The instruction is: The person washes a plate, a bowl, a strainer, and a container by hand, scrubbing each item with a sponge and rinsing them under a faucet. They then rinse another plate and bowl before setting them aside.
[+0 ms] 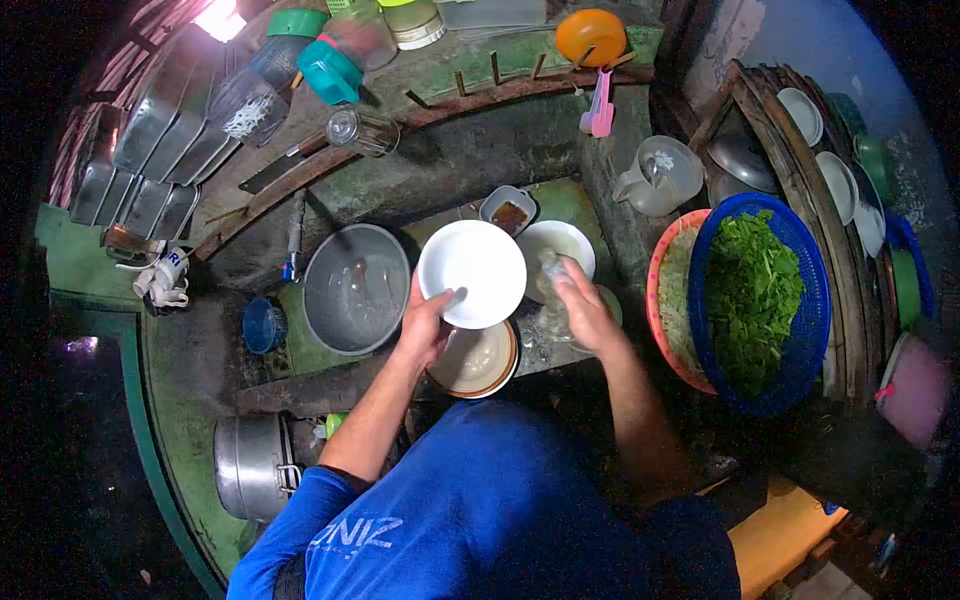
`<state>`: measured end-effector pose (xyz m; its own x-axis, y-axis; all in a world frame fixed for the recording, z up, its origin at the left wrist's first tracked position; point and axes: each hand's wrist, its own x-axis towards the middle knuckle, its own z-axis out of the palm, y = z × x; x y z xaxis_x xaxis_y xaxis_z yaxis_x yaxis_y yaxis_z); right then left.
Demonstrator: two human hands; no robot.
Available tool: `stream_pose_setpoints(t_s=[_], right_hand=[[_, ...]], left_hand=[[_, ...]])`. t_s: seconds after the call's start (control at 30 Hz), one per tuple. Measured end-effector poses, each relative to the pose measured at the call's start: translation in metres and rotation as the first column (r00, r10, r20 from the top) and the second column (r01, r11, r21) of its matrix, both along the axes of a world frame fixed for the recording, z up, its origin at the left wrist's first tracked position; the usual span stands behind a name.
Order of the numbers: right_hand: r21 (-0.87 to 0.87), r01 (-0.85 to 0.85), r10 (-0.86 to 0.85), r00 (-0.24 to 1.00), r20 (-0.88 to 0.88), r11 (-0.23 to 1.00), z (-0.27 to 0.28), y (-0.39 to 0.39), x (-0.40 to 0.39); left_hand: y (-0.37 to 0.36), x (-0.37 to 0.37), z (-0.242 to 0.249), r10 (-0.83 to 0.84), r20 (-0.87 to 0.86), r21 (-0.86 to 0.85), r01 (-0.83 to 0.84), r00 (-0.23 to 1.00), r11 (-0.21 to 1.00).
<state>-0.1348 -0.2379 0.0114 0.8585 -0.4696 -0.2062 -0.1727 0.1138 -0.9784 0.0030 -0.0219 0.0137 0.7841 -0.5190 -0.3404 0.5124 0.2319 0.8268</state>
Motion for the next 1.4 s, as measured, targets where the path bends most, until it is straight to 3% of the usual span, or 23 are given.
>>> stream_pose_setpoints(t_s=[0.03,0.07,0.1,0.17,0.23,0.3,0.37,0.4,0.43,0.53,0.63,0.7,0.77,0.83,0.87,0.97,1.0,1.03,1.1,1.17,1.27,1.37,1.4], right_hand=[[0.083,-0.07,0.061,0.992,0.11,0.994,-0.004,0.015,0.016],[-0.666,-0.243,0.322,0.947,-0.004,0.705,0.039,0.019,0.035],[-0.834,-0.239,0.145,0.971,-0.191,0.498,0.061,0.039,0.044],[-0.785,-0.44,0.202,0.898,-0.391,0.435,0.061,0.055,0.067],[-0.72,-0.291,0.252,0.954,-0.164,0.63,0.004,0.075,0.087],[-0.658,-0.218,0.254,0.966,-0.041,0.721,0.028,0.087,0.102],[-0.884,-0.181,0.283,0.957,-0.057,0.431,0.039,0.079,0.113],[-0.954,-0.216,0.149,0.971,-0.187,0.207,0.047,0.074,0.119],[-0.929,-0.324,0.091,0.946,-0.312,0.181,0.05,0.072,0.122],[-0.669,-0.641,0.315,0.767,-0.559,0.376,0.061,0.09,0.115],[-0.829,-0.295,0.338,0.931,-0.138,0.475,0.047,0.104,0.126],[-0.949,-0.167,0.195,0.974,-0.116,0.269,0.042,0.089,0.142],[-0.781,-0.498,0.157,0.865,-0.476,0.378,0.056,0.088,0.144],[-0.657,-0.589,0.361,0.808,-0.466,0.47,0.042,0.101,0.141],[-0.803,-0.225,0.302,0.952,-0.059,0.552,0.036,0.116,0.135],[-0.782,-0.383,0.512,0.854,-0.097,0.492,0.038,0.104,0.127],[-0.705,-0.654,0.548,0.709,-0.444,0.274,0.074,0.096,0.12],[-0.716,-0.643,0.544,0.717,-0.436,0.273,0.073,0.094,0.121],[-0.819,-0.51,0.355,0.841,-0.409,0.263,0.058,0.097,0.106],[-0.884,-0.116,0.242,0.97,-0.004,0.452,0.053,0.107,0.115],[-0.984,-0.017,0.027,1.0,-0.012,0.177,0.043,0.083,0.137],[-0.816,-0.5,0.089,0.863,-0.497,0.291,0.074,0.088,0.126],[-0.812,-0.459,0.198,0.889,-0.414,0.36,0.068,0.094,0.125]], left_hand=[[-0.005,-0.004,0.002,0.002,0.043,-0.011,-0.002,0.999,1.0],[-0.007,-0.008,0.004,-0.032,0.087,-0.025,0.034,0.996,0.999],[-0.007,-0.01,0.003,-0.036,0.094,-0.033,0.039,0.995,0.999],[-0.006,-0.011,0.0,-0.057,0.05,-0.077,0.06,0.997,0.995],[-0.007,-0.015,0.002,-0.033,-0.116,-0.06,0.026,0.993,0.998],[-0.003,-0.018,0.008,-0.01,-0.152,0.004,0.011,0.988,1.0],[0.002,-0.016,0.005,0.004,-0.127,-0.023,-0.007,0.992,1.0],[0.005,-0.013,0.004,0.04,-0.088,-0.048,-0.045,0.995,0.998],[0.006,-0.008,0.011,0.076,-0.048,-0.076,-0.079,0.996,0.994],[0.012,0.002,-0.005,0.091,0.057,-0.069,-0.087,0.994,0.994],[0.017,-0.004,-0.017,0.039,-0.07,-0.137,-0.048,0.997,0.989],[0.011,-0.009,0.008,0.099,-0.054,0.019,-0.098,0.994,0.995],[0.014,0.002,0.0,0.093,0.041,-0.124,-0.087,0.995,0.988],[0.015,0.009,-0.013,0.072,-0.067,-0.115,-0.08,0.995,0.99],[0.017,0.01,-0.009,0.07,-0.072,-0.112,-0.078,0.995,0.991],[0.022,0.006,0.006,0.096,-0.168,-0.152,-0.122,0.981,0.981],[0.025,0.002,0.011,0.102,-0.098,-0.099,-0.112,0.99,0.989],[0.023,0.004,0.016,0.099,-0.017,-0.055,-0.1,0.995,0.993],[0.018,-0.001,0.001,0.049,0.033,-0.021,-0.049,0.998,0.999],[0.008,-0.013,0.015,0.042,0.041,-0.021,-0.041,0.998,0.999],[0.007,-0.004,0.012,0.093,0.289,-0.05,-0.082,0.953,0.995],[0.011,0.01,0.016,0.118,0.37,-0.048,-0.107,0.922,0.993],[0.01,0.01,0.014,0.114,0.26,-0.064,-0.101,0.959,0.993]])
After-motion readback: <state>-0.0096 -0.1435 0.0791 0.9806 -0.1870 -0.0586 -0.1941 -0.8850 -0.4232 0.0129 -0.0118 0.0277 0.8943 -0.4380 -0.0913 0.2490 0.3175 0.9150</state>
